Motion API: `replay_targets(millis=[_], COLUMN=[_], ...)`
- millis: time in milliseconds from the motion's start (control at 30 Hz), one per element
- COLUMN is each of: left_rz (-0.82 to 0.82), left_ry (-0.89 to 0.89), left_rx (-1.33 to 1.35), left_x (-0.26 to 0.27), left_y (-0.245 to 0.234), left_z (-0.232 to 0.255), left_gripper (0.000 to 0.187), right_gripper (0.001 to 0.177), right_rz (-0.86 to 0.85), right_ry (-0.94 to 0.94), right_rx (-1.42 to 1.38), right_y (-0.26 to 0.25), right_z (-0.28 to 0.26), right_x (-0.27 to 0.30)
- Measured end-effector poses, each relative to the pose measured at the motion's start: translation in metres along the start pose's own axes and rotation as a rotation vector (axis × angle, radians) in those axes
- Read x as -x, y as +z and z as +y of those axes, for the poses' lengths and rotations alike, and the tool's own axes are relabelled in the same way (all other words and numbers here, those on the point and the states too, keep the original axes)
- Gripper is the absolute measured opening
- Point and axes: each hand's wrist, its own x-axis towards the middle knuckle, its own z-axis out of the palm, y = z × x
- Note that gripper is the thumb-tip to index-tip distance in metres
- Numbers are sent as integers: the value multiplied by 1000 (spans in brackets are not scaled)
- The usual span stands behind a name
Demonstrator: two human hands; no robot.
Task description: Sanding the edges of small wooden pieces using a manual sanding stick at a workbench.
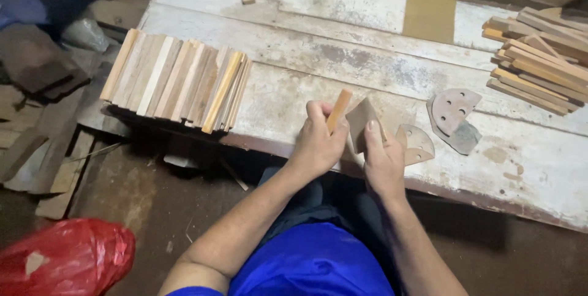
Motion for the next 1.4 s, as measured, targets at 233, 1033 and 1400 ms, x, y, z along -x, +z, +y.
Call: replay_targets(millis=[233, 1033, 1400], left_rz=[-15, 1128, 1124], left_ry=[286, 299, 120], left_rx=[-233, -593, -707], left_x=[38, 31, -5], left_y=[-29, -186, -230], left_z=[-3, -101, -103], left_gripper=[25, 22, 24], right_gripper=[31, 32, 23], right_rz=[55, -460, -576], right_ry=[177, 52, 61], right_rx=[-250, -5, 26], right_y=[49, 220, 284], right_z=[-28, -66, -109], right_x=[4, -47, -63])
